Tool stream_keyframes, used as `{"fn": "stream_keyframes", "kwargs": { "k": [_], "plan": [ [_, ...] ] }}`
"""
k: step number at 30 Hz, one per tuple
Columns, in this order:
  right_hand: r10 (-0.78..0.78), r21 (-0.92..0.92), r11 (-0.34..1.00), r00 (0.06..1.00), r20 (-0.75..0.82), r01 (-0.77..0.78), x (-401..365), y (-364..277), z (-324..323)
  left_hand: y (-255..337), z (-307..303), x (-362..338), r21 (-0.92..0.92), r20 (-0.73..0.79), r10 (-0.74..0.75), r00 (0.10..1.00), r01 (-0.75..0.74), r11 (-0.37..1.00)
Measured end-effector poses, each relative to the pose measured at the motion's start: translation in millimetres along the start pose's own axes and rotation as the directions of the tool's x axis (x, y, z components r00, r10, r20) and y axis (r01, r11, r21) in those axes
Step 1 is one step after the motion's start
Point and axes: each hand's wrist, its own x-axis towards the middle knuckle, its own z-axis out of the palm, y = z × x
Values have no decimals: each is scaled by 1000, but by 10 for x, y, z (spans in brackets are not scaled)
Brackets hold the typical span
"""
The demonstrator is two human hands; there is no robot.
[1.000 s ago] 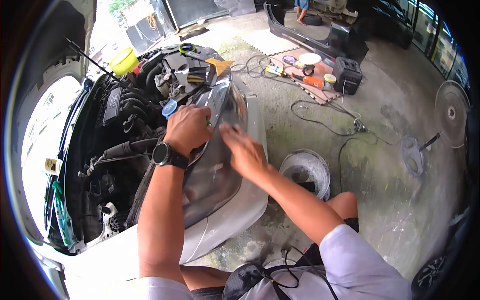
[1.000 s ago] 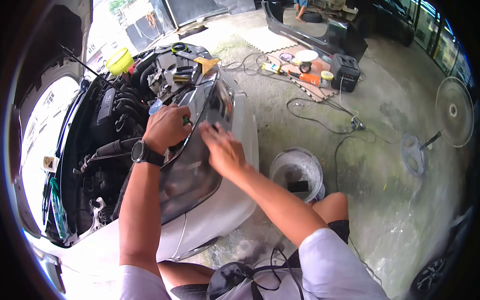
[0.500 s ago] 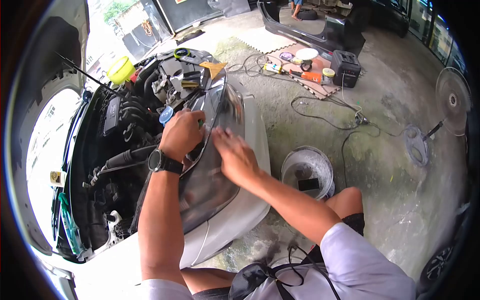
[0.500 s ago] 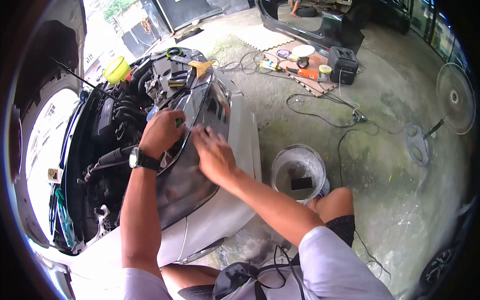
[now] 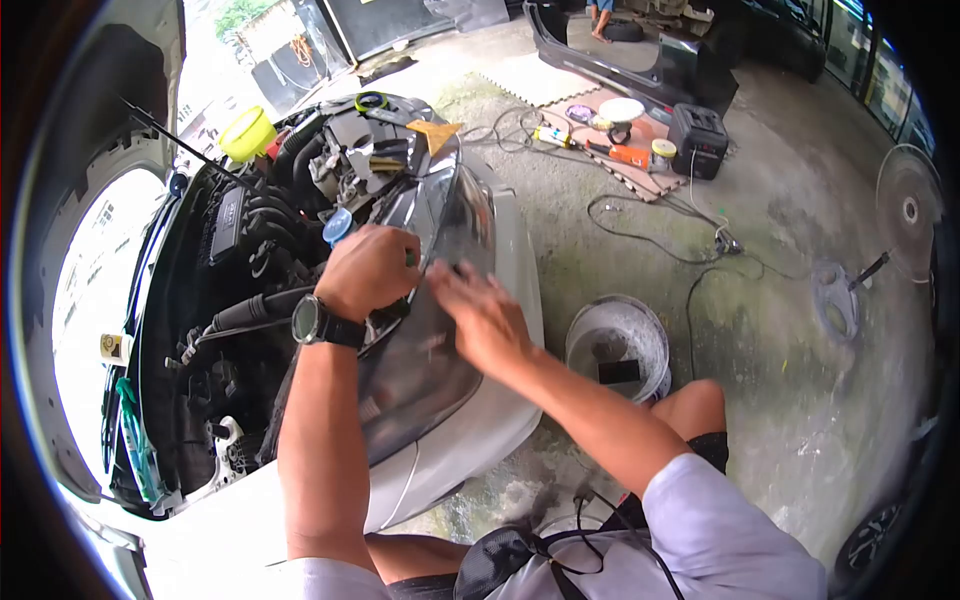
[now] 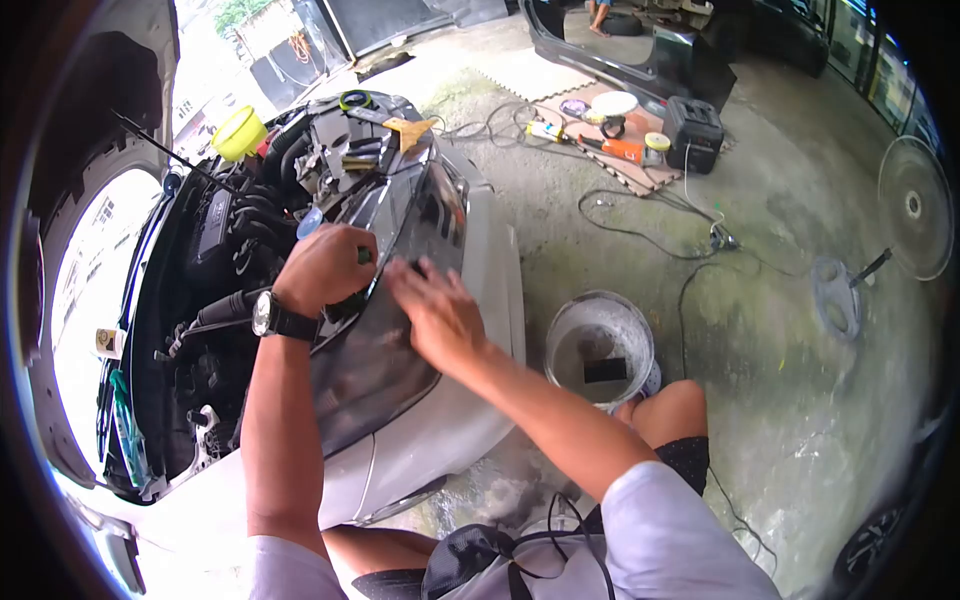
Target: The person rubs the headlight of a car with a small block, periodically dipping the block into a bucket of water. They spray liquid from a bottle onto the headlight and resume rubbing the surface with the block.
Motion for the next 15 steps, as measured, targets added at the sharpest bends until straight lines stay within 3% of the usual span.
{"fn": "stream_keyframes", "kwargs": {
  "k": [3, 5, 10, 13, 15],
  "plan": [
    [89, -4, 996, 996, -16, -90, 222, 167, 95, 29, 30, -5, 24, -2, -49, 999, 49, 999],
    [125, 20, 992, 990, -68, -124, 154, 31, 116, -26, 67, -21, 60, -145, -6, 989, 15, 998],
    [-41, 98, 994, 998, -56, 46, -266, -259, -23, -23, 77, -11, 108, -137, -12, 990, 27, 994],
    [78, 84, 994, 990, -117, -68, 134, 227, 148, 15, 64, -22, 63, -126, -49, 991, 57, 996],
    [154, 200, 971, 983, -100, -132, 197, 202, 170, 5, 60, -14, 81, -147, -23, 989, 35, 996]
  ]
}}
